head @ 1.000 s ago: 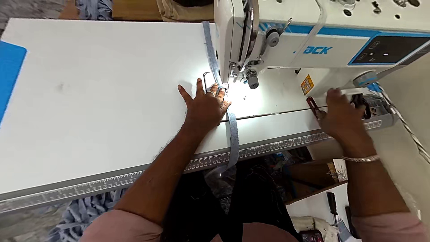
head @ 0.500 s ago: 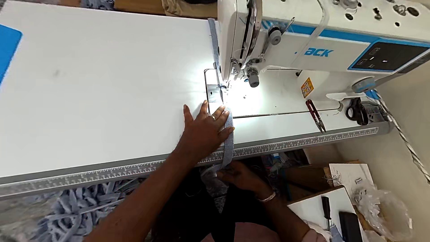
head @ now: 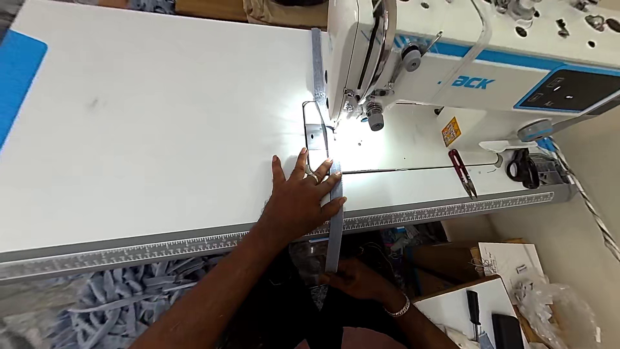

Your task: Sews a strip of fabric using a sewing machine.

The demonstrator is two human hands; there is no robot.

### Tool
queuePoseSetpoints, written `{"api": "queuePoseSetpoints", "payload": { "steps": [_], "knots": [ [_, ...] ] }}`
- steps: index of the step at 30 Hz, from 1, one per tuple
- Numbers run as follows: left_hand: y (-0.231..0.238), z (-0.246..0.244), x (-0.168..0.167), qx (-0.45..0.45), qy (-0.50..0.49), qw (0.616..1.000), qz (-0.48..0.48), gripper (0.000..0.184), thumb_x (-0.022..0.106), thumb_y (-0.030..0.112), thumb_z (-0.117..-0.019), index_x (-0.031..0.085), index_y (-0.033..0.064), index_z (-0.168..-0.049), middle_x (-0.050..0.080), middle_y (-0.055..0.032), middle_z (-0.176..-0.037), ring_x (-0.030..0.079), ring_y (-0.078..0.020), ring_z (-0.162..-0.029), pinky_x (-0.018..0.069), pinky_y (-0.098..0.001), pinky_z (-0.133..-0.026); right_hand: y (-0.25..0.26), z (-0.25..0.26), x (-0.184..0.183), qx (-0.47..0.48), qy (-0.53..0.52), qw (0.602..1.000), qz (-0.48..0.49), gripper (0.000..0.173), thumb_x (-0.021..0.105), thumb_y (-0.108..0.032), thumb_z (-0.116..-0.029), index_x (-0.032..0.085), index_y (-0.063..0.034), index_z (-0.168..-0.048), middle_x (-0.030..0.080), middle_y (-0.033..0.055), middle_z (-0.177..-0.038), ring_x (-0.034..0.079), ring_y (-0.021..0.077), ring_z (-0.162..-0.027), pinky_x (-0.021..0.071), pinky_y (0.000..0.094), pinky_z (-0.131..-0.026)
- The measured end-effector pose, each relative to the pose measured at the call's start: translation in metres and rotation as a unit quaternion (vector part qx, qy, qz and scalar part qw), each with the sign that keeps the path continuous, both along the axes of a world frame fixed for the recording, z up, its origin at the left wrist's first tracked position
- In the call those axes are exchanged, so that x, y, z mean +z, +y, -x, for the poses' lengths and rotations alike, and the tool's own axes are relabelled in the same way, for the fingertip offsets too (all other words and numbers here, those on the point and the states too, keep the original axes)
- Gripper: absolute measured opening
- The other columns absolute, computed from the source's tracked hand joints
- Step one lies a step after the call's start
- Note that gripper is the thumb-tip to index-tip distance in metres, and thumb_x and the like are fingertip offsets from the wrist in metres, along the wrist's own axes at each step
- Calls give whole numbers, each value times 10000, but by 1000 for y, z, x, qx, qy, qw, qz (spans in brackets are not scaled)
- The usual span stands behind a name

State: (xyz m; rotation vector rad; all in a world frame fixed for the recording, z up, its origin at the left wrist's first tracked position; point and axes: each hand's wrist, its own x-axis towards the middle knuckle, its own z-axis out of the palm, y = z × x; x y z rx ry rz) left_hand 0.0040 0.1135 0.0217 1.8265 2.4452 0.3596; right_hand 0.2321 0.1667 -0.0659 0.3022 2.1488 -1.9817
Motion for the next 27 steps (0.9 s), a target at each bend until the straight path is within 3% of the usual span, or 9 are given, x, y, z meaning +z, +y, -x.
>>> {"api": "queuePoseSetpoints", "payload": {
  "steps": [6, 11, 18, 27],
  "knots": [
    [-1, 0, 0, 0, -4, 1000, 0, 666, 276, 718, -1001, 530, 369, -1508, 415, 66, -1631, 177, -415, -1570, 48, -838, -1121, 0, -1, -2, 7, 0, 1000, -13, 349, 548, -323, -1066, 703, -22, -1147, 719, 57, -1069, 663, 60, -973, 538, 265, -908],
    [-1, 0, -1, -4, 1, 1000, 0, 661, 269, 713, -1006, 524, 374, -1512, 403, 76, -1638, 166, -417, -1572, 42, -839, -1119, 2, 0, 1, -9, -29, 999, -15, 363, 543, -362, -1064, 714, -51, -1137, 710, 35, -999, 638, 42, -867, 529, 247, -817],
    [-1, 0, -1, -3, -4, 1000, -11, 652, 281, 709, -1007, 544, 368, -1497, 420, 68, -1628, 190, -418, -1566, 47, -840, -1119, 4, -4, 5, -24, -2, 1000, 19, 317, 581, -307, -1051, 704, -23, -1118, 714, 31, -987, 650, 35, -866, 543, 230, -814],
    [-2, 0, -1, -6, 1, 1000, -8, 662, 286, 727, -995, 532, 381, -1504, 420, 61, -1629, 192, -424, -1563, 54, -842, -1117, 5, -2, 5, -61, 47, 997, 11, 317, 573, -312, -1053, 730, -38, -1022, 709, 4, -927, 626, 20, -800, 526, 213, -737]
  ]
}}
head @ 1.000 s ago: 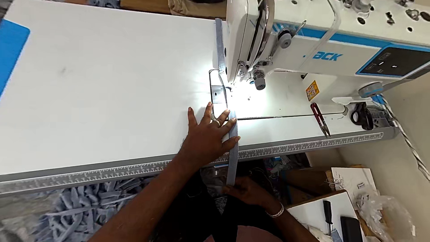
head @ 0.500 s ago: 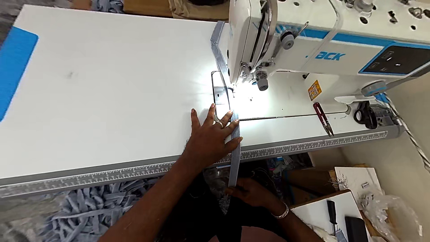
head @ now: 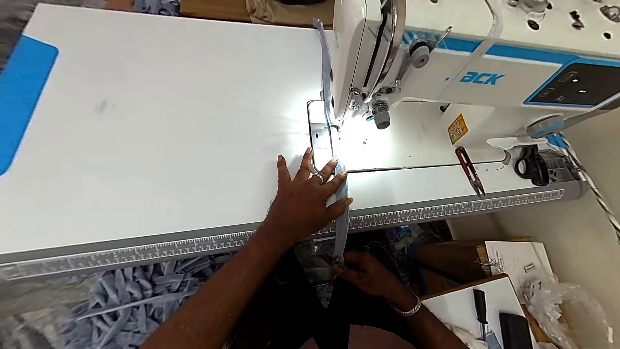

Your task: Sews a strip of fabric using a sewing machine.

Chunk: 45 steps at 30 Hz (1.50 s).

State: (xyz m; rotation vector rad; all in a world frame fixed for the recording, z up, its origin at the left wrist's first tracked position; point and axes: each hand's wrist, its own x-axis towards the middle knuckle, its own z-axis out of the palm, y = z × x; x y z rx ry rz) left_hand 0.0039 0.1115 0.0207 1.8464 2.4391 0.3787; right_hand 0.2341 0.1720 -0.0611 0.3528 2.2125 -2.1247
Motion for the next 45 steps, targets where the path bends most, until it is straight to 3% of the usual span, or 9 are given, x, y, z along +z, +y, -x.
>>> {"api": "queuePoseSetpoints", "payload": {
  "steps": [23, 27, 31, 34, 36, 38, 40, 42, 45],
  "knots": [
    [29, 31, 9, 57, 3, 998, 34, 704, 250, 744, -996, 521, 354, -1515, 420, 8, -1632, 174, -455, -1560, 19, -885, -1069, -3, -6, -5, 38, -37, 999, -13, 339, 528, -316, -1075, 722, -40, -1042, 713, 13, -974, 645, 33, -889, 534, 249, -847],
    [50, 48, 10, 72, 16, 996, 51, 688, 223, 721, -1007, 519, 359, -1512, 397, -6, -1645, 161, -460, -1560, 31, -890, -1059, 11, -9, 6, 74, -82, 989, -94, 382, 536, -399, -1062, 713, -65, -1119, 702, 43, -970, 649, 74, -869, 544, 285, -829],
    [58, 57, 15, 79, 3, 996, 49, 634, 270, 684, -1016, 521, 377, -1510, 409, -39, -1637, 167, -453, -1561, 23, -887, -1063, 70, -25, 87, 100, -186, 943, -259, 341, 579, -373, -1039, 697, -160, -1278, 728, 27, -1100, 697, 148, -978, 580, 438, -884],
    [58, 59, 15, 74, -7, 996, 46, 639, 267, 685, -1014, 517, 375, -1514, 408, -56, -1636, 176, -456, -1558, 30, -888, -1061, 127, -45, 159, -78, -164, 902, -392, 257, 543, -256, -1062, 693, -136, -1232, 731, 42, -1049, 701, 174, -887, 593, 445, -782],
    [59, 60, 14, 74, -11, 996, 44, 639, 285, 681, -1013, 540, 356, -1501, 415, -68, -1631, 182, -458, -1556, 29, -889, -1059, 159, -49, 180, -241, -143, 811, -514, 348, 528, -296, -1074, 640, -67, -1311, 697, 176, -1132, 681, 336, -967, 538, 589, -816],
    [61, 64, 13, 79, -12, 996, 44, 626, 291, 671, -1013, 546, 362, -1494, 416, -59, -1631, 187, -459, -1554, 34, -889, -1057, 195, -45, 171, -266, -207, 728, -597, 553, 524, -316, -1058, 446, -24, -1522, 518, 267, -1468, 511, 504, -1321, 349, 776, -1030],
    [61, 67, 16, 82, -17, 995, 49, 603, 300, 652, -1019, 536, 372, -1499, 401, -53, -1640, 184, -461, -1555, 34, -888, -1061, 215, -39, 156, -212, -286, 710, -607, 606, 567, -194, -1026, 366, 25, -1554, 403, 327, -1537, 356, 592, -1405, 109, 889, -1051],
    [64, 68, 18, 81, -16, 995, 51, 607, 295, 652, -1018, 529, 374, -1505, 393, -52, -1645, 181, -462, -1555, 30, -893, -1056, 212, -40, 169, -206, -297, 712, -602, 571, 545, -225, -1047, 395, 8, -1546, 448, 345, -1491, 401, 592, -1371, 152, 872, -1047],
    [61, 65, 16, 91, -18, 995, 42, 631, 292, 641, -1026, 507, 324, -1528, 389, -47, -1647, 184, -453, -1557, 26, -883, -1068, 171, -52, 190, -261, -175, 766, -562, 497, 491, -352, -1076, 518, -43, -1465, 616, 277, -1290, 623, 477, -1118, 464, 717, -903]
  ]
}}
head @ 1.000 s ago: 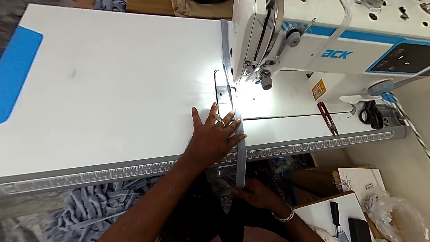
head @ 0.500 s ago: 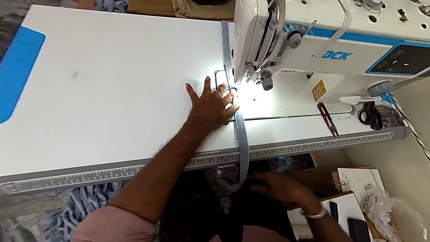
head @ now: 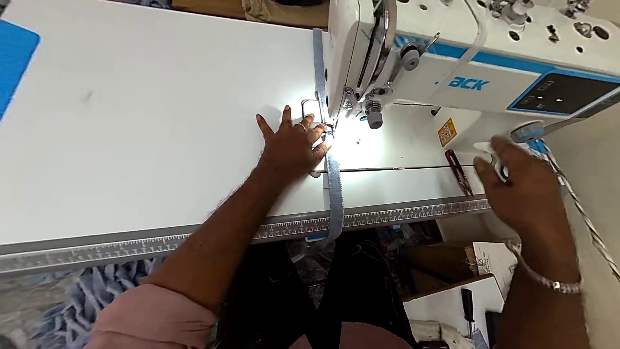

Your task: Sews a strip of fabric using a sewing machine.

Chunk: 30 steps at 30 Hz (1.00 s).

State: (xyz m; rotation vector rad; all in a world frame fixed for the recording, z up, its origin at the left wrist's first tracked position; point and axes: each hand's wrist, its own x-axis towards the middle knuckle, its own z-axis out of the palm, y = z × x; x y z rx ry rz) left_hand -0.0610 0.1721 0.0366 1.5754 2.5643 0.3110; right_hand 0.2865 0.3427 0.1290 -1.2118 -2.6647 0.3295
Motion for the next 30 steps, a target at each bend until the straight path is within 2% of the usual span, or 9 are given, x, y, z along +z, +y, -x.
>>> {"api": "queuePoseSetpoints", "payload": {
  "steps": [2, 3, 4, 6, 8, 11, 14, 18, 30],
  "knots": [
    [-7, -12, -2, -5, 0, 999, -38, 667, 337, 652, -1023, 514, 247, -1523, 416, -66, -1630, 227, -454, -1545, 49, -864, -1092, -47, 0, -22, 102, 56, 982, 148, 276, 558, -283, -1051, 690, -98, -1207, 719, 103, -1025, 692, 241, -841, 585, 491, -721],
    [-12, -22, -2, -20, 1, 998, -57, 685, 366, 658, -1013, 534, 211, -1503, 440, -68, -1614, 251, -454, -1536, 72, -864, -1096, -69, 5, -45, 164, 37, 954, 249, 253, 595, -300, -1030, 719, -144, -1185, 737, 28, -1013, 704, 156, -836, 610, 415, -730],
    [-20, -34, -1, -40, -2, 997, -64, 686, 395, 660, -1003, 561, 194, -1478, 463, -63, -1597, 260, -449, -1535, 72, -867, -1098, -88, 16, -74, 207, 2, 917, 341, 309, 645, -337, -1003, 700, -174, -1260, 739, 2, -1081, 713, 121, -909, 616, 391, -801],
    [-39, -55, -4, -72, -5, 996, -51, 659, 394, 666, -998, 593, 239, -1458, 480, -18, -1590, 252, -434, -1543, 57, -870, -1095, -122, 44, -130, 231, 4, 862, 451, 475, 718, -340, -962, 613, -152, -1385, 698, 42, -1226, 688, 130, -1075, 586, 389, -947],
    [-54, -65, -9, -86, -3, 995, -48, 674, 348, 696, -993, 571, 289, -1481, 468, -1, -1600, 258, -446, -1537, 66, -876, -1080, -146, 66, -163, 223, 103, 829, 501, 352, 698, -246, -982, 643, -67, -1279, 706, 80, -1142, 698, 129, -997, 598, 348, -890],
    [-61, -65, -15, -89, 3, 994, -64, 657, 333, 688, -1002, 586, 302, -1470, 488, 4, -1585, 266, -451, -1533, 74, -871, -1080, -164, 80, -182, 242, 215, 784, 530, 217, 598, -152, -1034, 707, -34, -1180, 728, 54, -1086, 692, 106, -939, 591, 311, -854],
    [-59, -63, -16, -84, 9, 994, -62, 624, 318, 668, -1012, 584, 333, -1467, 480, 19, -1591, 247, -431, -1545, 75, -856, -1100, -166, 73, -187, 262, 199, 766, 552, 228, 545, -168, -1059, 712, -17, -1099, 738, 45, -1033, 686, 90, -918, 573, 290, -846],
    [-59, -65, -17, -83, 9, 995, -52, 619, 303, 667, -1020, 568, 348, -1481, 449, 49, -1612, 226, -413, -1557, 58, -847, -1112, -174, 58, -192, 260, 152, 753, 585, 294, 533, -243, -1073, 712, -14, -1123, 733, 39, -1050, 669, 59, -935, 551, 264, -862],
    [-59, -65, -17, -79, 8, 995, -58, 604, 317, 658, -1022, 581, 350, -1469, 461, 46, -1604, 245, -417, -1549, 65, -844, -1113, -175, 52, -196, 266, 107, 761, 581, 306, 535, -284, -1073, 719, -49, -1136, 718, 18, -1029, 638, 25, -868, 531, 230, -810]
  ]
}}
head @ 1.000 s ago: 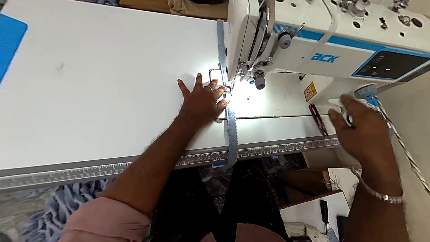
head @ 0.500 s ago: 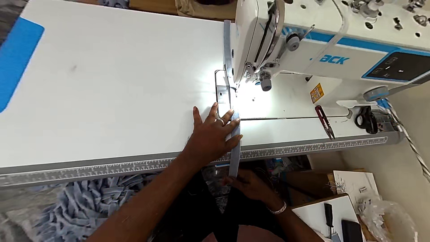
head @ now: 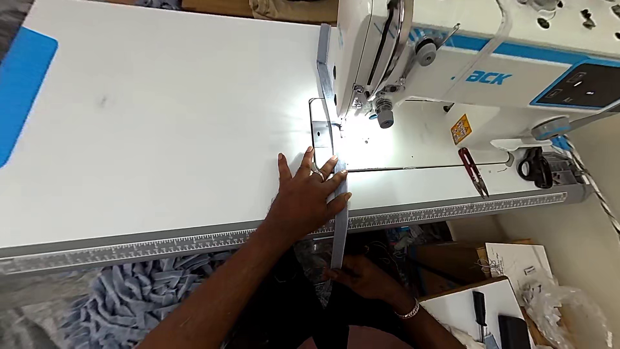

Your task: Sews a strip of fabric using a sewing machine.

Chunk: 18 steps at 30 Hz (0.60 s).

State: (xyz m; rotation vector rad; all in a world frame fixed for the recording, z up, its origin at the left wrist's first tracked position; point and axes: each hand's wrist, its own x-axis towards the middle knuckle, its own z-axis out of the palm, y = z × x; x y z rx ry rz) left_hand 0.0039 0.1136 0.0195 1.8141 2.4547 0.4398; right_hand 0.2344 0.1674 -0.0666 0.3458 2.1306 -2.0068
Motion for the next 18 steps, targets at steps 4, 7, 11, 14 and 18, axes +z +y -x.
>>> {"api": "queuePoseSetpoints", "payload": {
  "steps": [4, 7, 11, 14, 18],
  "knots": [
    [0, 0, 0, -2, 3, 1000, 5, 610, 310, 668, -1019, 572, 359, -1475, 457, 49, -1606, 242, -414, -1552, 63, -843, -1113, 0, 1, 2, -4, -5, 1000, -5, 304, 549, -297, -1068, 713, -53, -1142, 713, 15, -1007, 636, 21, -857, 530, 219, -806],
    [0, 0, 0, -4, 5, 1000, 12, 632, 297, 689, -1012, 559, 363, -1486, 444, 50, -1615, 235, -415, -1553, 56, -845, -1111, 0, 1, 4, -18, 2, 1000, 5, 322, 552, -308, -1065, 711, -32, -1109, 715, 24, -966, 649, 35, -847, 541, 233, -801],
    [0, -1, 1, -7, 10, 1000, 13, 655, 293, 716, -999, 556, 368, -1488, 444, 43, -1615, 231, -427, -1552, 56, -853, -1103, 2, 0, 7, -43, 23, 999, 4, 335, 543, -305, -1068, 711, -19, -1020, 701, 3, -869, 640, 24, -779, 542, 223, -744],
    [0, -1, 0, -7, 10, 1000, 6, 661, 302, 727, -989, 570, 368, -1474, 454, 36, -1609, 229, -432, -1551, 55, -852, -1104, 1, 0, 10, -48, 39, 998, 3, 319, 516, -319, -1072, 665, -41, -1119, 609, -14, -827, 559, 17, -720, 492, 211, -687],
    [-1, -1, 0, -7, 11, 1000, 8, 649, 297, 721, -995, 556, 380, -1483, 442, 53, -1615, 223, -426, -1554, 51, -849, -1108, -4, 1, 9, -48, 72, 996, 32, 318, 518, -288, -1074, 586, -19, -1232, 648, 58, -927, 644, 114, -798, 570, 302, -753]
  ]
}}
